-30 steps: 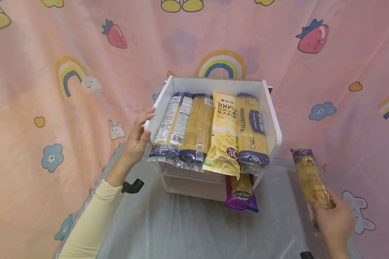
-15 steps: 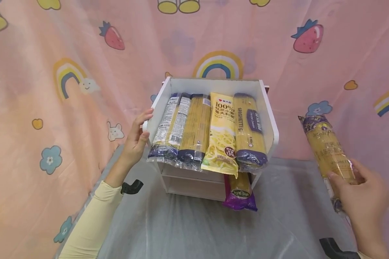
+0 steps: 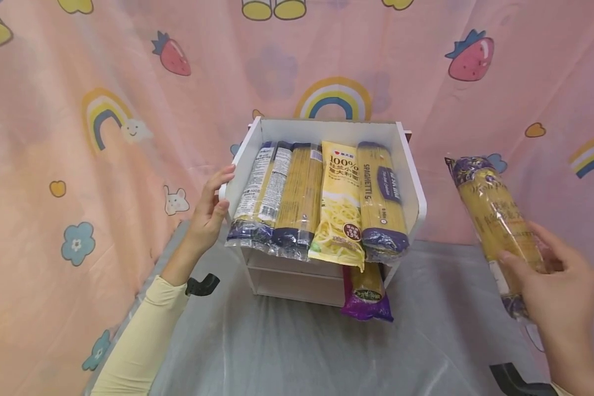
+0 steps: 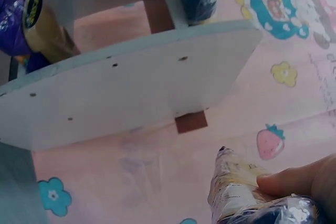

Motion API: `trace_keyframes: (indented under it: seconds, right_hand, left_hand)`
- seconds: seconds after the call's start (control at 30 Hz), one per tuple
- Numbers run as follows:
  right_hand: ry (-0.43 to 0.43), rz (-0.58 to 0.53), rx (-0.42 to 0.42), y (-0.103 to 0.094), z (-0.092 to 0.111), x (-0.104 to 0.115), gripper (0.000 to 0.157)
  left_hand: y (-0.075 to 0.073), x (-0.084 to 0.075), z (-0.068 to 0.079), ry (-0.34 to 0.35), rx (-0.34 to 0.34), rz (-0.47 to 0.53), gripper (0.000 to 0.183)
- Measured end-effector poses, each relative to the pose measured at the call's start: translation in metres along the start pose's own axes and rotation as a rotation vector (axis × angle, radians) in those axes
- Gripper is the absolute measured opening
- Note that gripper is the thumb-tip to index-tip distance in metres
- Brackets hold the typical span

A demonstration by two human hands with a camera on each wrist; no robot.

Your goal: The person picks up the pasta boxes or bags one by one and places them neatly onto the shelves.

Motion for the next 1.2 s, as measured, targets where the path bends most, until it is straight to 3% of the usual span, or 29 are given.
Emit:
trace_keyframes:
  seconds: [0.2, 0.47, 0.83, 1.03, 1.2]
  right_hand:
    - [-0.06, -0.12, 0.011, 0.003, 0.0, 0.021, 0.055]
    - [-0.09, -0.067, 0.065, 0.003, 0.004, 0.055, 0.059]
    - [-0.244, -0.118, 0.102, 0.01, 0.02, 0.101, 0.056]
    - [-0.385, -0.041, 0.06, 0.006, 0.042, 0.121, 0.055]
    - [-0.46, 0.01, 0.101, 0.009, 0.054, 0.132, 0.056]
  left_hand:
    - [0.0, 0.0, 0.0, -0.004, 0.0, -0.003, 0.063]
    - [0.0, 0.0, 0.0, 0.009, -0.001, 0.012, 0.063]
    - [0.001, 0.001, 0.0, -0.009, 0.004, 0.0, 0.062]
    - [0.001, 0.0, 0.0, -0.008, 0.002, -0.001, 0.063]
    - [0.0, 0.001, 0.0, -0.002, -0.001, 0.004, 0.064]
Point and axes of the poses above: each hand's wrist, its own z-axis away from the middle knuckle, its own y-axis out of the palm, x = y × z, the point moved 9 cm from there along -z, towards the middle knuckle, and after that the axes turned 10 degrees about x, right-handed, at the moved point
